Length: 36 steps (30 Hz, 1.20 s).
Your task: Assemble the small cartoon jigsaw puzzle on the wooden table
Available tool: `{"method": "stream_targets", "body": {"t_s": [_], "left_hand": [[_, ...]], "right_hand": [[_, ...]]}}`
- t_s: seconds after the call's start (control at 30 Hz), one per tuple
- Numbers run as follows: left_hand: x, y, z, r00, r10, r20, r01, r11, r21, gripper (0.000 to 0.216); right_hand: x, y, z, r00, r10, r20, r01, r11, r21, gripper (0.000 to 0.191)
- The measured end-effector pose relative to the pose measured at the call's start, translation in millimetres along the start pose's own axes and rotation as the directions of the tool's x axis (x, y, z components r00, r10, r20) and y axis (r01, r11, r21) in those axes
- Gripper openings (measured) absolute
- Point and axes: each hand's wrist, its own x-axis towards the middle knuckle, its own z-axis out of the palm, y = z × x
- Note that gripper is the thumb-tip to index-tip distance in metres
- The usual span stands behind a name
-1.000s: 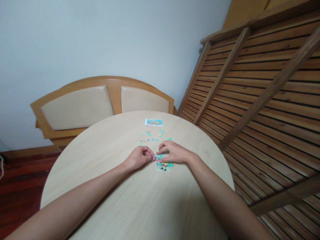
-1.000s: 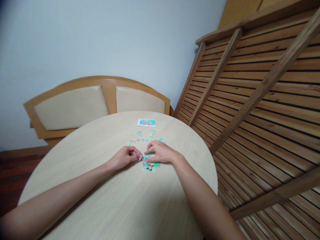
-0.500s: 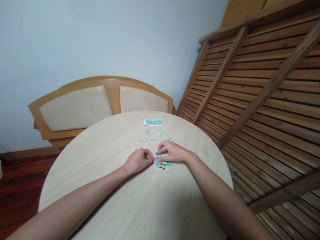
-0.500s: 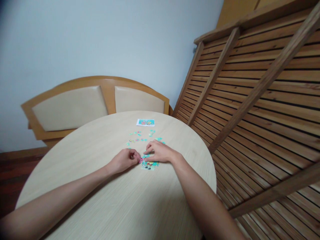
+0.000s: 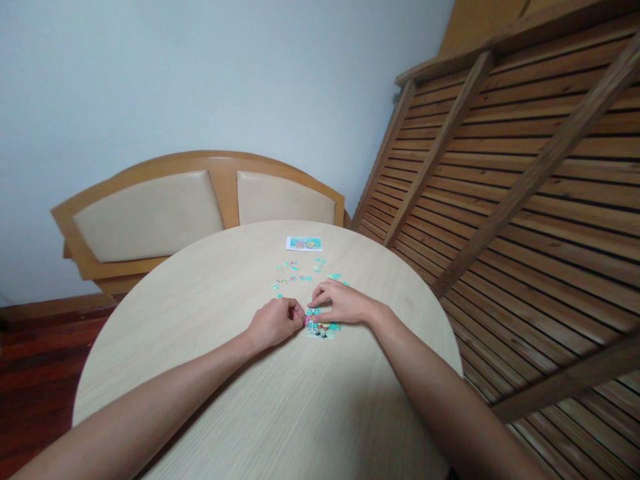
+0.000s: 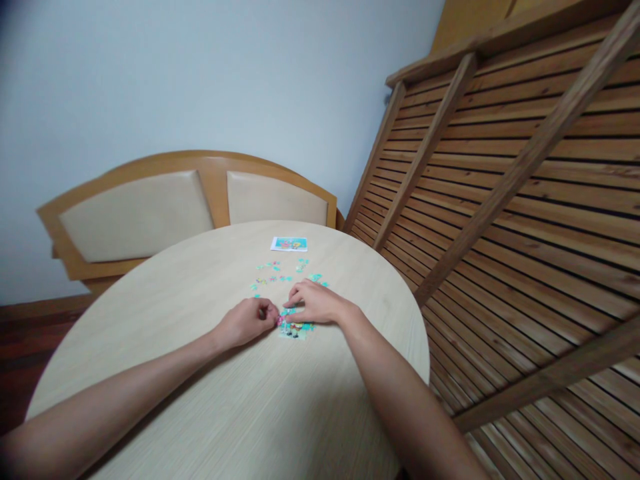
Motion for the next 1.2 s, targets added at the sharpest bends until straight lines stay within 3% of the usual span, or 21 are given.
{"method": "stream_targets", "body": {"t_s": [0.23,0.4,0.53,0.63,0.8,0.93,1.07,1.2], "left_hand": [[1.0,-4.4,-0.2,1.000,0.023,0.009,-0.023,0.999,-0.024,0.013],[4.2,-12.4,-14.5,0.973,0.225,0.057,-0.220,0.972,-0.082,0.021],[5.2,-18.7,-32.3,0.838,0.525,0.147,-0.532,0.847,0.012,0.022],[5.4,-23.2,-39.2,0.749,0.623,0.228,-0.640,0.769,0.002,0.030],[4.0,-23.5,-37.1,0.683,0.683,0.258,-0.702,0.712,-0.028,0.041],[3.0,-22.8,-33.9,0.674,0.681,0.287,-0.718,0.696,0.036,0.044],[3.0,-22.2,-34.3,0.665,0.688,0.292,-0.732,0.677,0.073,0.044],[2.8,-19.6,-35.7,0.656,0.692,0.300,-0.742,0.665,0.087,0.042]], "right_hand": [[-0.5,0.0,0.4,1.000,0.005,-0.007,-0.005,1.000,0.007,0.034],[0.0,-1.2,0.8,1.000,-0.002,-0.013,0.002,1.000,0.005,0.034],[0.0,-1.4,-0.4,1.000,-0.009,-0.003,0.009,1.000,0.001,0.035],[-3.5,3.3,-6.2,0.998,0.004,-0.066,-0.004,1.000,0.002,0.029],[-21.5,28.6,-23.4,0.952,0.149,-0.268,-0.155,0.988,-0.002,0.022],[-38.4,54.6,-30.1,0.890,0.290,-0.350,-0.300,0.954,0.029,0.023],[-45.2,66.0,-28.7,0.861,0.372,-0.347,-0.375,0.925,0.059,0.021],[-42.5,62.3,-25.8,0.881,0.393,-0.265,-0.382,0.919,0.092,0.018]]}}
